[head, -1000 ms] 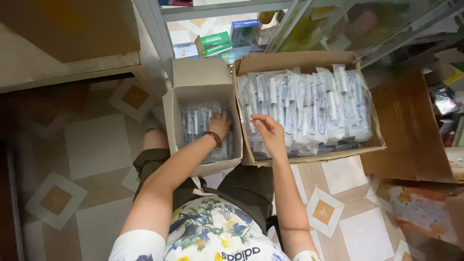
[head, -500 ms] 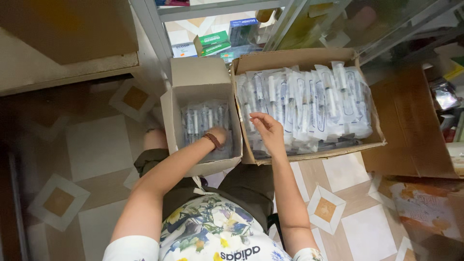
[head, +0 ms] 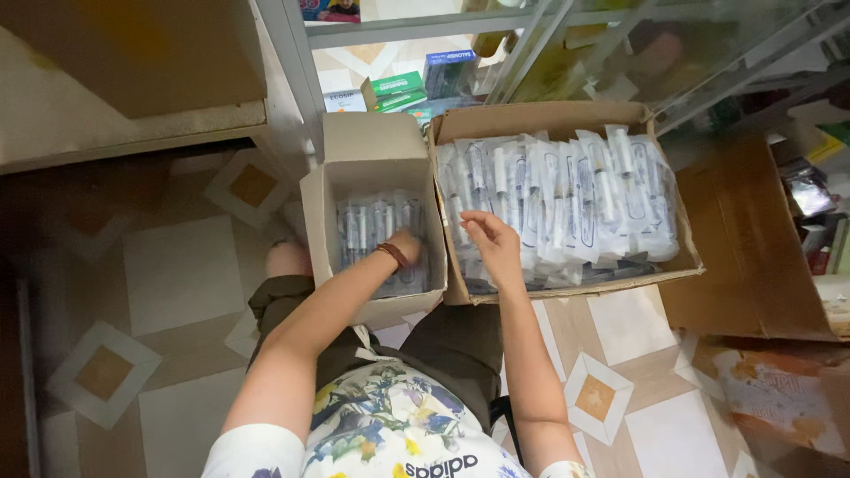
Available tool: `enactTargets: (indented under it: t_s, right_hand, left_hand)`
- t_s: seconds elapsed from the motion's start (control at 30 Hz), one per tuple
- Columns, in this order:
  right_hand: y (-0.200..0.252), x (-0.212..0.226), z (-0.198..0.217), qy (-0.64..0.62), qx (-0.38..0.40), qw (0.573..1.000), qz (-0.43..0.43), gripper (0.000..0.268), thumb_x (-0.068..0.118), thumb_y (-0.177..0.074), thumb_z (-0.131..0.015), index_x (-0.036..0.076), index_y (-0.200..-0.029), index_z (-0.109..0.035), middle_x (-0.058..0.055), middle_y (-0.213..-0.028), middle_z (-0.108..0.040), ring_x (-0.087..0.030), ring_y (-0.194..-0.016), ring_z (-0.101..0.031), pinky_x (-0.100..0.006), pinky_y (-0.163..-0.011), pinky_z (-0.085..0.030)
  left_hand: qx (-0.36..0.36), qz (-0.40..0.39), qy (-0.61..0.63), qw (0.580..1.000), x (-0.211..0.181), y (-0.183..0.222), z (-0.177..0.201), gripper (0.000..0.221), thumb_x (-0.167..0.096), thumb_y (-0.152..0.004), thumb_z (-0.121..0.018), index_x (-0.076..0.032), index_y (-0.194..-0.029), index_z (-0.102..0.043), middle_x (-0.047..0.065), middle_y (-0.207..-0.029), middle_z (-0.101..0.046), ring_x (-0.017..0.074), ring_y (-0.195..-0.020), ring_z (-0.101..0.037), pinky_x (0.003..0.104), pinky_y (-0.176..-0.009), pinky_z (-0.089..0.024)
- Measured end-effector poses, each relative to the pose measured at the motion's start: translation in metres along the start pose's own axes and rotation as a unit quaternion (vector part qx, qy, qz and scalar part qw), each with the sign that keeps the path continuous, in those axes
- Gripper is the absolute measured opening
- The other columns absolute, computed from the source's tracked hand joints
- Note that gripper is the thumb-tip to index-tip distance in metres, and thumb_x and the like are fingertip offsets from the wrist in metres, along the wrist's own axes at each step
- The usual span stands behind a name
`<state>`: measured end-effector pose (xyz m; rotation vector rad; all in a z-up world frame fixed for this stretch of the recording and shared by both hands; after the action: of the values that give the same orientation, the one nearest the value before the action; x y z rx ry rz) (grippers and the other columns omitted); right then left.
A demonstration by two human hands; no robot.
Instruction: The person opens a cardboard box and transfers individually wrapped items from a larger box into the smaller one. The person handles the items one at a time and arranges them inside the smaller box.
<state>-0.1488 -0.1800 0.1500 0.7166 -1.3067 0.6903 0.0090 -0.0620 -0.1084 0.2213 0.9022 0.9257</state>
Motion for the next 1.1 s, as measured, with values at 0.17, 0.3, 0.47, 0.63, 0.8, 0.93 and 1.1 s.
enactTargets:
  t_s: [0.17,0.3,0.47,0.63,0.8,0.93,1.1]
  right_hand:
    - [-0.001,0.001,0.002,0.042,-0.009,0.999,0.001,0.021,0.01,-0.1,-0.066,0.005,-0.118,-0.074,-0.003,-0.102,-0.076,-0.008,-0.098,-0.069,-0.023,-0.082,-0.051]
    - [-0.001,0.0,0.0,0.019,0.0,1.0,0.002,0.021,0.01,-0.101,-0.066,0.004,-0.119,-0.074,-0.004,-0.103,-0.076,-0.008,-0.098,-0.068,-0.023,-0.083,-0.052]
    - [-0.002,-0.003,0.001,0.037,-0.007,0.999,0.014,0.021,0.009,-0.1,-0.064,0.004,-0.118,-0.074,-0.003,-0.104,-0.077,-0.008,-0.1,-0.07,-0.023,-0.085,-0.053]
    - [-0.004,-0.014,0.003,0.031,-0.006,0.999,0.019,0.021,0.009,-0.1,-0.065,0.004,-0.118,-0.074,-0.003,-0.104,-0.076,-0.009,-0.099,-0.07,-0.023,-0.084,-0.053]
    - [-0.004,-0.007,0.005,0.034,-0.008,0.999,0.026,0.02,0.01,-0.101,-0.066,0.006,-0.118,-0.075,-0.004,-0.103,-0.076,-0.009,-0.093,-0.067,-0.024,-0.079,-0.053]
    - [0.004,0.033,0.029,0.172,-0.107,0.971,0.123,0.02,0.009,-0.098,-0.067,0.009,-0.116,-0.075,-0.009,-0.114,-0.075,-0.014,-0.091,-0.071,-0.027,-0.08,-0.056]
    - [0.015,0.052,0.087,0.253,-0.265,0.922,0.125,0.017,0.011,-0.095,-0.067,0.011,-0.11,-0.076,-0.012,-0.116,-0.076,-0.025,-0.094,-0.067,-0.033,-0.074,-0.057]
  left_hand:
    - [0.045,-0.212,-0.321,0.922,-0.009,-0.007,0.018,0.03,-0.02,-0.094,-0.059,-0.003,-0.108,-0.079,0.023,-0.119,-0.075,0.0383,-0.112,-0.072,0.048,-0.096,-0.057]
    - [0.09,0.08,-0.223,0.967,0.055,0.013,0.041,0.032,-0.02,-0.086,-0.063,-0.007,-0.111,-0.078,0.019,-0.121,-0.071,0.0319,-0.113,-0.07,0.048,-0.096,-0.055]
    - [0.267,-0.074,-0.417,0.866,0.053,0.035,-0.003,0.035,-0.021,-0.086,-0.065,-0.004,-0.115,-0.075,0.018,-0.125,-0.071,0.0315,-0.114,-0.07,0.046,-0.095,-0.055]
    - [0.158,-0.061,-0.308,0.936,0.04,0.023,0.001,0.052,-0.012,-0.082,-0.066,0.0,-0.132,-0.059,0.027,-0.125,-0.068,0.0385,-0.112,-0.07,0.049,-0.092,-0.057]
    - [0.078,-0.168,-0.313,0.932,-0.023,0.059,0.046,0.038,-0.013,-0.092,-0.054,-0.003,-0.124,-0.071,0.025,-0.124,-0.071,0.0397,-0.112,-0.071,0.05,-0.093,-0.057]
    - [-0.049,-0.161,-0.106,0.98,-0.09,0.129,0.106,0.04,-0.028,-0.099,-0.06,-0.006,-0.132,-0.059,0.024,-0.12,-0.069,0.0435,-0.112,-0.065,0.053,-0.094,-0.052]
    - [-0.194,-0.322,0.056,0.925,-0.159,0.215,0.121,0.063,-0.031,-0.095,-0.068,-0.003,-0.147,-0.048,0.026,-0.157,-0.036,0.0436,-0.14,-0.04,0.053,-0.113,-0.037]
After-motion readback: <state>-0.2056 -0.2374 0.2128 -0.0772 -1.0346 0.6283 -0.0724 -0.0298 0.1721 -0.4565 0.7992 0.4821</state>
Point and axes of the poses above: each hand's wrist, its own y-axis away from the middle knuckle, its own z-axis out of the back of the hand, x = y × z, the point moved 6 cm from there along -y, towards the middle knuckle
